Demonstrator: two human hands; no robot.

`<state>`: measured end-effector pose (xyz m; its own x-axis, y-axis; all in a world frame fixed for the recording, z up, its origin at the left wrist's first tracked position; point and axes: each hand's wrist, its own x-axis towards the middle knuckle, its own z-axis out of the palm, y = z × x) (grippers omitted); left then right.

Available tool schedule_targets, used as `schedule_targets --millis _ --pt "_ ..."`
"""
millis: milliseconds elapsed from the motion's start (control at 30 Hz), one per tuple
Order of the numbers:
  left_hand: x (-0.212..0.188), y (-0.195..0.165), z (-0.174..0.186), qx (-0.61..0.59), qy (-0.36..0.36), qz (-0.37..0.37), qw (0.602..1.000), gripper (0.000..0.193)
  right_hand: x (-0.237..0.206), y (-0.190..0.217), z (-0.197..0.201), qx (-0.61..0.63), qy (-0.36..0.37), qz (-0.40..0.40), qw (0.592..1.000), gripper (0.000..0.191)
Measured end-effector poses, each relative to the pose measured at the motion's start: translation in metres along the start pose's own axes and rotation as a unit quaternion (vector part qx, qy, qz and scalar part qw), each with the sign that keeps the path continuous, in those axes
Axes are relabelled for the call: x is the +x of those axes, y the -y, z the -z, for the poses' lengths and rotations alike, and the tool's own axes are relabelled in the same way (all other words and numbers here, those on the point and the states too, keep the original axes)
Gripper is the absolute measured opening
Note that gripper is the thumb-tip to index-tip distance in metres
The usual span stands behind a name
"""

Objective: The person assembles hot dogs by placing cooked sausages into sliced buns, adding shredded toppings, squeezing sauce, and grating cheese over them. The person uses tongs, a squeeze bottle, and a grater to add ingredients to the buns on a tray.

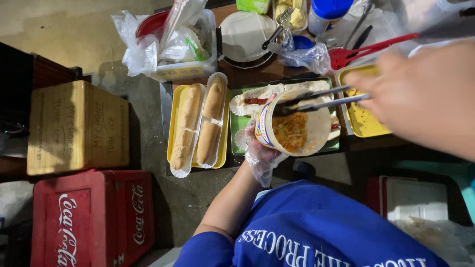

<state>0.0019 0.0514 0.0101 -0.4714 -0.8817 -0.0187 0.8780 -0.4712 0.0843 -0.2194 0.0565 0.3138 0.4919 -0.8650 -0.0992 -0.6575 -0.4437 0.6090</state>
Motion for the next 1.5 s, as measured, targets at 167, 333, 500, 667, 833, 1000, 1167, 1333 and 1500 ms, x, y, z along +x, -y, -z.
schedule_targets --millis 167,333,500,667,833,1000,1167,1333,1500 --pt "-0.003 -0.007 -0.005 -0.013 0.042 -0.027 0.999 0.101 0.002 -0.006 -0.033 0.033 -0.002 0.074 0.997 0.045" --pt "-0.004 -0.012 -0.016 0.041 0.003 -0.094 0.995 0.102 0.005 -0.034 -0.076 -0.076 -0.001 0.086 0.993 0.062" --pt "-0.008 -0.007 -0.019 0.028 0.028 -0.101 0.994 0.102 0.026 -0.061 -0.107 0.001 0.098 0.079 0.992 0.085" --pt "-0.008 -0.001 -0.015 0.079 -0.019 -0.125 0.989 0.112 0.025 -0.043 -0.129 -0.024 0.296 0.107 0.949 0.074" --pt "-0.004 -0.004 -0.014 0.083 0.026 -0.126 0.988 0.111 0.004 -0.018 -0.135 0.136 0.172 0.073 0.973 0.059" --pt "0.006 -0.005 -0.009 0.054 -0.05 -0.114 0.991 0.107 -0.014 -0.007 -0.14 0.189 0.19 0.008 0.963 0.047" --pt "0.017 -0.011 0.015 -0.046 0.005 -0.04 0.998 0.1 -0.04 -0.016 -0.151 0.287 0.102 -0.043 0.952 0.045" --pt "0.025 -0.007 0.057 -0.062 -0.071 -0.004 0.996 0.088 -0.063 -0.007 -0.155 0.319 0.085 -0.083 0.94 0.045" --pt "0.03 0.0 0.085 -0.075 -0.141 0.023 0.987 0.078 -0.074 0.002 -0.147 0.321 0.092 -0.1 0.937 0.046"
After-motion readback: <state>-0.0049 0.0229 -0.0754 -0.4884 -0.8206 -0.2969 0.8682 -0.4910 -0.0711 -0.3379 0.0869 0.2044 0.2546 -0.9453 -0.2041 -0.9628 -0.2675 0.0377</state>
